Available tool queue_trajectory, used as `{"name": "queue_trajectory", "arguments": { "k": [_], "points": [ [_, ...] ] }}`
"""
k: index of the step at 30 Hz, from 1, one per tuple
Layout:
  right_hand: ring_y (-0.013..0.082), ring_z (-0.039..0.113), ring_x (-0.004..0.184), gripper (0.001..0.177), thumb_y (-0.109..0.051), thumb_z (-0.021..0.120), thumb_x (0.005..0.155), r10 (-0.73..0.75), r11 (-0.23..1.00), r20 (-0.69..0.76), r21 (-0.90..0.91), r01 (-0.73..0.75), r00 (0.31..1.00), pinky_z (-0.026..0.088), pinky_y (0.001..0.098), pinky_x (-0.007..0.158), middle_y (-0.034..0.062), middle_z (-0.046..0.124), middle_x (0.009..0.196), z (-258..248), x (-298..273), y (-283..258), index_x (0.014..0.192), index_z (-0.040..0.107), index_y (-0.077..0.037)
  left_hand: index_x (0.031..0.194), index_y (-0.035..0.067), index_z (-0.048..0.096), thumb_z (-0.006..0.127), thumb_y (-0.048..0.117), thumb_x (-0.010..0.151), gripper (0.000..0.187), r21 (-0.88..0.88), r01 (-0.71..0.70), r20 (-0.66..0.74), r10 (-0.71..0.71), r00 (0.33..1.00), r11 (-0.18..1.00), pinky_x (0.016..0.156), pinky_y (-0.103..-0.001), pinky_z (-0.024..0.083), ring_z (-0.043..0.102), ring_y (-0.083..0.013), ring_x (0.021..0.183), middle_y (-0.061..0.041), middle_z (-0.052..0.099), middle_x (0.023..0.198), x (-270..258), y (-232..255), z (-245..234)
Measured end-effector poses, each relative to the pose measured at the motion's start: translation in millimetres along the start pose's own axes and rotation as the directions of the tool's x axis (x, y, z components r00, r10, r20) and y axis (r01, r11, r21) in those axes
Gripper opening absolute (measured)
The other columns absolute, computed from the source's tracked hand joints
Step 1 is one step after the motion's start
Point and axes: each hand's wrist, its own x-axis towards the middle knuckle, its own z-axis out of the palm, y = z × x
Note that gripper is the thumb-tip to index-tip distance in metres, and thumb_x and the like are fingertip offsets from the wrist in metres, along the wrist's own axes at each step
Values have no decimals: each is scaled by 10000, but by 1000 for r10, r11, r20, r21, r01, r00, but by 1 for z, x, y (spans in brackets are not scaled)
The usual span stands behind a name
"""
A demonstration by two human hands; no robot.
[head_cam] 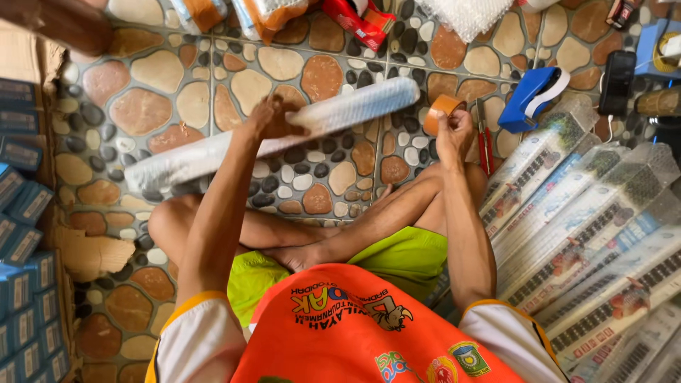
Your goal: The person wraps an electronic bar in bubble wrap and secures it using brown tape. They wrap the item, apply tape along the length, and place the finished package on a stack of similar items.
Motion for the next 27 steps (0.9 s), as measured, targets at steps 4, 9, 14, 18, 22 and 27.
{"name": "queue_trajectory", "arguments": {
  "k": [4,9,14,18,22,27],
  "points": [
    [150,706,812,316,-356,834,912,-12,989,0,146,12,1000,521,322,670,59,723,825,-3,-6,-8,1042,734,-86,1474,238,572,611,760,937,750,154,-19,-161,44,986,988,997,-608,515,669,-437,1095,-242,691,1160,-22,6,10],
    [120,674,766,298,-317,845,930,-103,952,-57,284,115,993,539,292,655,40,704,832,-9,-28,-33,1070,691,-103,1445,218,416,772,709,763,912,338,-13,-184,80,980,941,876,-476,570,676,-318,1113,-77,638,1215,-32,7,30],
    [101,576,813,295,-281,831,986,-230,853,19,484,193,973,498,264,711,27,629,864,-3,-76,-42,1099,650,-78,1446,254,469,730,697,781,841,389,-44,-181,124,976,920,922,-435,556,669,-290,1164,-50,654,1272,-43,35,27],
    [92,531,754,269,-228,844,964,-284,816,123,551,173,951,441,233,658,9,573,803,-19,-135,-107,1055,649,-66,1464,215,418,746,791,691,1019,430,-54,-296,197,935,901,958,-478,441,624,-287,1089,-51,593,1155,-33,28,49],
    [123,587,800,291,-252,825,978,-301,809,262,579,101,917,508,272,666,55,622,864,-28,-178,-143,1116,661,-54,1530,100,414,806,757,691,1135,344,-91,-427,242,871,934,1045,-501,409,547,-345,1243,-150,544,1304,-93,88,6],
    [124,675,817,305,-230,856,949,-297,792,476,607,-65,828,581,267,667,60,667,885,-17,-213,-150,1088,650,-53,1309,194,657,857,672,770,748,-196,-495,-683,245,688,846,1015,-447,464,656,-293,1120,-53,651,1204,-162,144,10]
  ]
}}
